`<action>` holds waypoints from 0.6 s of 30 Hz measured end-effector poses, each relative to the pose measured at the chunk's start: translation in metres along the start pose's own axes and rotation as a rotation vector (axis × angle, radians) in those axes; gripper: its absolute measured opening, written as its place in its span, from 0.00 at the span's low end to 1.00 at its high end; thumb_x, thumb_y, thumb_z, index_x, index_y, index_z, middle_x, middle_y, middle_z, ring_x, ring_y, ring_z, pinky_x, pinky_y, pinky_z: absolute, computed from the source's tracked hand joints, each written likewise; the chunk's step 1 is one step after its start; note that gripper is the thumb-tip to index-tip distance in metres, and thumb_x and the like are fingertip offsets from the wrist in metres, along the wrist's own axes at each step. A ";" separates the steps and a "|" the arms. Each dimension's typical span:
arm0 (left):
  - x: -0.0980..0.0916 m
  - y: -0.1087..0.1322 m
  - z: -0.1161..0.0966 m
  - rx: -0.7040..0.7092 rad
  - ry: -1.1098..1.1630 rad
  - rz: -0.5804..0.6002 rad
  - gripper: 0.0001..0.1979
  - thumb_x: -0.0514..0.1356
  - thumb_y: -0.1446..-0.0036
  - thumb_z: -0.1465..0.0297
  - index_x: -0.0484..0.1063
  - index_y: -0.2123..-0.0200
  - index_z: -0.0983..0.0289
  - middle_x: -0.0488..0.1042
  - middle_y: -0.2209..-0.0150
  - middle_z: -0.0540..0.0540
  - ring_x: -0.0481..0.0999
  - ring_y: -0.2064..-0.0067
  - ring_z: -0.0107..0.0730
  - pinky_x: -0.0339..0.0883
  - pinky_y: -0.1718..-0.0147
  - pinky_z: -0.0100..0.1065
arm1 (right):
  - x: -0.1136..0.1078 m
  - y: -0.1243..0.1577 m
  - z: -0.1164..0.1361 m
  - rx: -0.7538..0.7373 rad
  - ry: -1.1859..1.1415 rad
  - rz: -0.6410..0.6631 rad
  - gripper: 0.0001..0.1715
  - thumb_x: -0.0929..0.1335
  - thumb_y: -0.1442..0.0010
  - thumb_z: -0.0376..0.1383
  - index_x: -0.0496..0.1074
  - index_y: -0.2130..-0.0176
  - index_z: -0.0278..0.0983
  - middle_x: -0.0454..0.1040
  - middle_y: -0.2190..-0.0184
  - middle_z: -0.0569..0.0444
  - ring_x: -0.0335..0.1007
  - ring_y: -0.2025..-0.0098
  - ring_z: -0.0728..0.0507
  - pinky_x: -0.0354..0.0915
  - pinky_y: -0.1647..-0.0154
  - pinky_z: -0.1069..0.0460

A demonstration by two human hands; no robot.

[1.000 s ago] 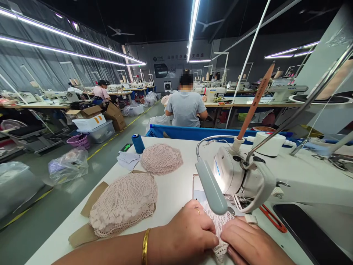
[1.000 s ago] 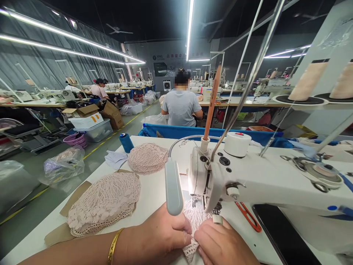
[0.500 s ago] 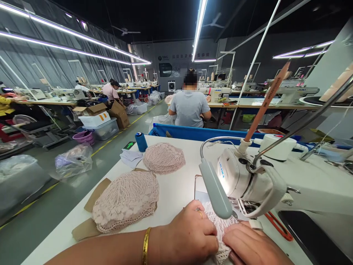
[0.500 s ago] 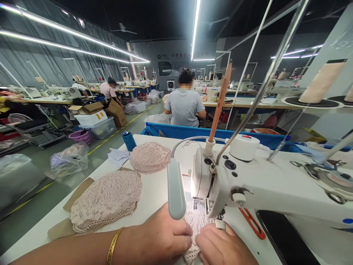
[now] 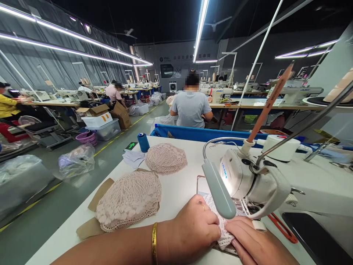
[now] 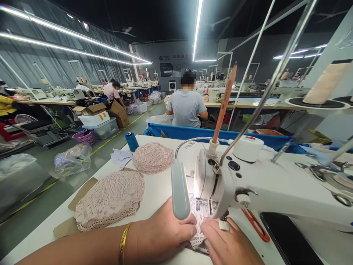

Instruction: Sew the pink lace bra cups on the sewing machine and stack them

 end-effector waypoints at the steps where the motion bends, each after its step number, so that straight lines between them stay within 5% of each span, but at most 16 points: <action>1: 0.002 0.000 0.002 -0.019 -0.001 0.011 0.11 0.62 0.35 0.73 0.67 0.71 0.62 0.76 0.68 0.50 0.69 0.67 0.34 0.61 0.58 0.44 | 0.000 0.000 -0.001 0.012 0.002 0.003 0.14 0.64 0.31 0.31 0.77 0.55 0.45 0.85 0.62 0.54 0.83 0.66 0.41 0.77 0.66 0.51; 5: 0.006 0.001 0.010 -0.070 0.005 0.036 0.09 0.63 0.31 0.68 0.73 0.66 0.63 0.80 0.58 0.54 0.75 0.59 0.39 0.63 0.52 0.45 | 0.004 0.004 -0.005 0.041 -0.002 0.053 0.12 0.68 0.31 0.36 0.76 0.49 0.45 0.86 0.58 0.54 0.86 0.63 0.40 0.79 0.65 0.50; 9: 0.010 0.001 0.017 -0.107 0.056 0.076 0.04 0.64 0.33 0.69 0.75 0.62 0.63 0.81 0.58 0.55 0.77 0.56 0.42 0.66 0.50 0.44 | 0.011 0.008 -0.002 -0.058 0.003 0.007 0.35 0.77 0.37 0.47 0.71 0.36 0.41 0.85 0.46 0.48 0.87 0.55 0.36 0.83 0.56 0.46; 11: 0.009 -0.001 0.020 -0.142 0.137 0.083 0.01 0.63 0.34 0.72 0.75 0.62 0.62 0.80 0.59 0.54 0.77 0.58 0.40 0.68 0.52 0.41 | 0.016 0.010 -0.002 -0.040 0.023 -0.039 0.29 0.73 0.33 0.42 0.71 0.36 0.40 0.85 0.46 0.47 0.87 0.54 0.35 0.82 0.54 0.44; 14: 0.003 -0.006 0.025 -0.234 0.357 0.038 0.05 0.61 0.33 0.74 0.76 0.59 0.60 0.81 0.59 0.52 0.78 0.58 0.37 0.70 0.52 0.36 | 0.025 0.014 -0.008 0.125 0.000 -0.022 0.17 0.64 0.26 0.35 0.74 0.41 0.42 0.87 0.57 0.51 0.87 0.59 0.38 0.81 0.59 0.48; 18: -0.002 -0.013 0.030 -0.350 0.588 0.031 0.07 0.58 0.30 0.72 0.76 0.61 0.60 0.81 0.58 0.51 0.79 0.57 0.35 0.71 0.52 0.34 | 0.034 0.022 -0.017 0.402 -0.184 -0.031 0.20 0.59 0.19 0.42 0.75 0.39 0.45 0.88 0.57 0.53 0.84 0.71 0.44 0.74 0.75 0.53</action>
Point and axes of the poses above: each hand's wrist, its own y-axis away from the middle knuckle, its own x-axis out of the palm, z = x × y, the point moved 6 cm from there along -y, towards the middle knuckle
